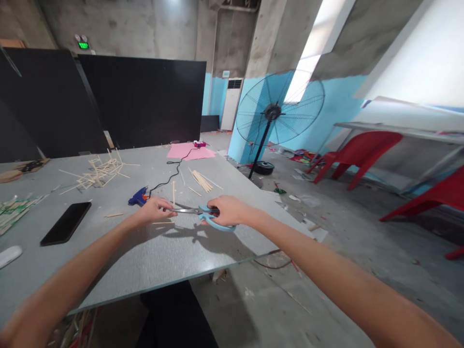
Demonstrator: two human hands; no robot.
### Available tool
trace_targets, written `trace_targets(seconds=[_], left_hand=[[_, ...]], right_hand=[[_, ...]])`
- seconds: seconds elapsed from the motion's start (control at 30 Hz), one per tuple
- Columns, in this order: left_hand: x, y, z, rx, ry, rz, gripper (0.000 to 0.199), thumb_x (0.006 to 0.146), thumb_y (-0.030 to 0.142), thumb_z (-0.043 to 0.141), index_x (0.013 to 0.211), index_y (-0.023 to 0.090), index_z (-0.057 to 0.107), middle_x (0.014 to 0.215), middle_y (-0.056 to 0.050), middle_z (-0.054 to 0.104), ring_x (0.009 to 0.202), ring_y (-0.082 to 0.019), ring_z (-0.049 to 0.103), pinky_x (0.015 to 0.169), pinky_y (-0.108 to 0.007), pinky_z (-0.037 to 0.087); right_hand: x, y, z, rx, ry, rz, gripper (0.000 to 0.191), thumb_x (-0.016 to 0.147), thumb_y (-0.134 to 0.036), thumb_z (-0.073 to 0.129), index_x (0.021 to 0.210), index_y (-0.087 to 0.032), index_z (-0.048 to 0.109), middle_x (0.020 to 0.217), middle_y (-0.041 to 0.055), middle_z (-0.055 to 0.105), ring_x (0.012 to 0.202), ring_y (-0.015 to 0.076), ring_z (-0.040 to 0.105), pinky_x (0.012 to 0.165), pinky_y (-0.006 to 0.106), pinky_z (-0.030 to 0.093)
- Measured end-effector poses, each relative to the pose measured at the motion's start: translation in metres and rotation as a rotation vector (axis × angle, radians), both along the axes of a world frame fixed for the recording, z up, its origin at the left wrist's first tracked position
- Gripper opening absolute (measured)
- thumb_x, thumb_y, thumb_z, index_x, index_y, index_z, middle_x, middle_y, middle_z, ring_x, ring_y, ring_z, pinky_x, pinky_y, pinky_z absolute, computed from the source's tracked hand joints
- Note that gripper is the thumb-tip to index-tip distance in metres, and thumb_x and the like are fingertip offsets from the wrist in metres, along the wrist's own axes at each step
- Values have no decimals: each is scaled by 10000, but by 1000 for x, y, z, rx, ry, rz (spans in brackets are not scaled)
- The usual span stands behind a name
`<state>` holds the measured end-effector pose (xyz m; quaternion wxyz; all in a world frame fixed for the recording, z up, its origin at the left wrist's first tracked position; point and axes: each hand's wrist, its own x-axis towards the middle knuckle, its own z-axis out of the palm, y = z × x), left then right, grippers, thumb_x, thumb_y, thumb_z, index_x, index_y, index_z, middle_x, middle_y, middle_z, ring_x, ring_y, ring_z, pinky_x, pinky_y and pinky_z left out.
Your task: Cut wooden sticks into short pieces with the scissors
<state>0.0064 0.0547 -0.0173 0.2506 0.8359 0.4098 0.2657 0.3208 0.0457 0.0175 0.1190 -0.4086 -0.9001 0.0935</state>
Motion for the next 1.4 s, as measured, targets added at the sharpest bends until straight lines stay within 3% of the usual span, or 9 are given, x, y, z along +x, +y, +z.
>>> trace_targets(seconds=[0.2,0.4,0.57,0.77,0.93,1.13,1.4], left_hand=[[1,-1,1,-24,-14,29,243,838,378,771,820,144,837,783,-72,720,733,-176,597,677,-306,444],[2,-1,3,-48,9,66,229,823,373,788,823,153,849,853,-106,750,837,-226,656,700,-317,471],[3,1,2,-17,39,54,228,829,366,797,824,142,838,816,-90,761,791,-206,656,712,-307,461],[3,-1,2,-19,27,68,208,836,353,793,804,150,825,800,-83,753,772,-199,649,690,-302,452],[2,0,2,-38,20,85,197,820,373,790,780,183,827,826,-87,753,921,-251,694,800,-326,502],[2,-2,4,-46,30,67,250,817,399,778,831,153,823,814,-88,750,732,-198,647,676,-310,482],[2,-1,4,-65,49,114,253,808,416,789,811,167,834,899,-104,767,815,-222,693,742,-316,515]], right_hand=[[-8,6,10,-28,-65,44,518,799,-694,677,627,-222,549,559,-5,533,511,136,380,552,303,222],[-9,7,24,-37,-112,71,551,826,-729,630,655,-208,572,602,7,570,543,137,390,565,297,227],[-12,11,31,-38,-148,82,558,820,-738,636,657,-205,596,631,24,604,562,143,415,574,303,236],[-14,14,35,-10,-187,87,560,814,-744,633,657,-210,573,637,28,600,572,150,421,575,311,235],[-13,14,34,-10,-187,85,566,824,-759,612,682,-211,598,655,31,620,579,154,433,583,309,244],[-14,14,35,7,-206,78,566,824,-756,612,679,-209,605,654,38,626,576,155,436,580,309,237],[-17,11,39,1,-227,72,529,835,-719,613,694,-209,606,681,47,642,590,159,452,583,308,247]])
